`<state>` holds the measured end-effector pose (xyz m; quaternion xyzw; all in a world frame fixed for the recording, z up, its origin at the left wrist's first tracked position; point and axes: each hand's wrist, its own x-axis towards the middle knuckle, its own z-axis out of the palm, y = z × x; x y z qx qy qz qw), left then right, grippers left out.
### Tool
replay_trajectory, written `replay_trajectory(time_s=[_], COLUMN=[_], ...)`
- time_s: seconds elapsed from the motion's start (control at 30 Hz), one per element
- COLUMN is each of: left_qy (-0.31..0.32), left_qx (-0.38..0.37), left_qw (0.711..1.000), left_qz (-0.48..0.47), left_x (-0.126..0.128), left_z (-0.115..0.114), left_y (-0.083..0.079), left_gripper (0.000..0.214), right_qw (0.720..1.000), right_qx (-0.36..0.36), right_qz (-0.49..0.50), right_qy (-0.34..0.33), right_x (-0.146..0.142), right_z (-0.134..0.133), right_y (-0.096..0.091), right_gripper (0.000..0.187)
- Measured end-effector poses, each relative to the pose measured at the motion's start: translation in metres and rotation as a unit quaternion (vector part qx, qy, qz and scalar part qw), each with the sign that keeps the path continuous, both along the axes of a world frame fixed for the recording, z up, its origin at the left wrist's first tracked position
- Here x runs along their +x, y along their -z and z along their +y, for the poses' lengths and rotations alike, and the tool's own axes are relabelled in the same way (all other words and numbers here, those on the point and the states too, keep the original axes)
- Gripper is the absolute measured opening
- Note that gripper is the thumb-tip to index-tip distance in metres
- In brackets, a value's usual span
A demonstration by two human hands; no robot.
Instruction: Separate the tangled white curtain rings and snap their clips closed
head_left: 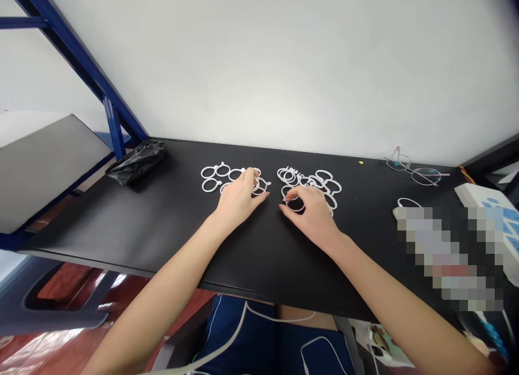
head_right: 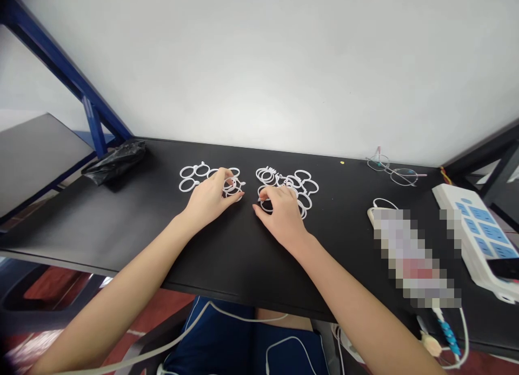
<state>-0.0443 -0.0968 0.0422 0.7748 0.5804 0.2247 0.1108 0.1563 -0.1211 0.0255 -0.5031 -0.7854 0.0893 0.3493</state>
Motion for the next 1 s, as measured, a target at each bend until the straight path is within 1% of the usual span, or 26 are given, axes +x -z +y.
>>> replay_trajectory(time_s=[0.13, 0.37, 0.43, 0.53, 0.63, 0.77, 0.9, 1.0], left_qy=[-0.008, -0.009, -0.009, -0.004, 0.015, 0.038, 0.058, 0.094], left_qx=[0.006, -0.004, 0.002, 0.021, 0.04, 0.057, 0.05, 0.045], left_qw=[0.999, 0.998, 0.999, 1.0, 0.998, 0.996, 0.994, 0.992], left_qz=[0.043, 0.058, 0.039, -0.015, -0.052, -0.065, -0.081, -0.076], left_x=[0.0005, 0.0009, 0.0012, 0.0021, 0.0031, 0.0045, 0.0057, 0.0074], left_z=[0.0, 0.0, -0.0009, -0.0019, -0.0022, -0.0026, -0.0036, -0.0055], left_y=[0.0001, -0.0007, -0.0011, -0.0003, 0.0016, 0.0027, 0.002, 0.002], left_gripper=[0.035, 0.041, 0.043, 0.046, 0.042, 0.034, 0.029, 0.023], right_qw=[1.0, 0.999, 0.999, 0.999, 0.999, 0.999, 0.997, 0.996], right_qx=[-0.017, -0.028, -0.026, -0.025, -0.025, -0.034, -0.038, -0.03], right_qz=[-0.02, -0.005, 0.01, 0.037, 0.034, 0.022, 0.041, 0.05], right_qy=[-0.012, -0.017, -0.02, -0.027, -0.025, -0.031, -0.053, -0.063], right_x=[0.0016, 0.0006, 0.0003, 0.0, 0.0001, 0.0005, 0.0005, -0.0002], right_z=[0.0007, 0.0015, 0.0016, 0.0017, 0.0017, 0.0015, 0.0013, 0.0009], right_y=[0.0002, -0.0006, -0.0007, -0.0006, -0.0002, 0.0, 0.0001, 0.0009], right_gripper=[0.015, 0.016, 0.015, 0.014, 0.015, 0.016, 0.017, 0.016])
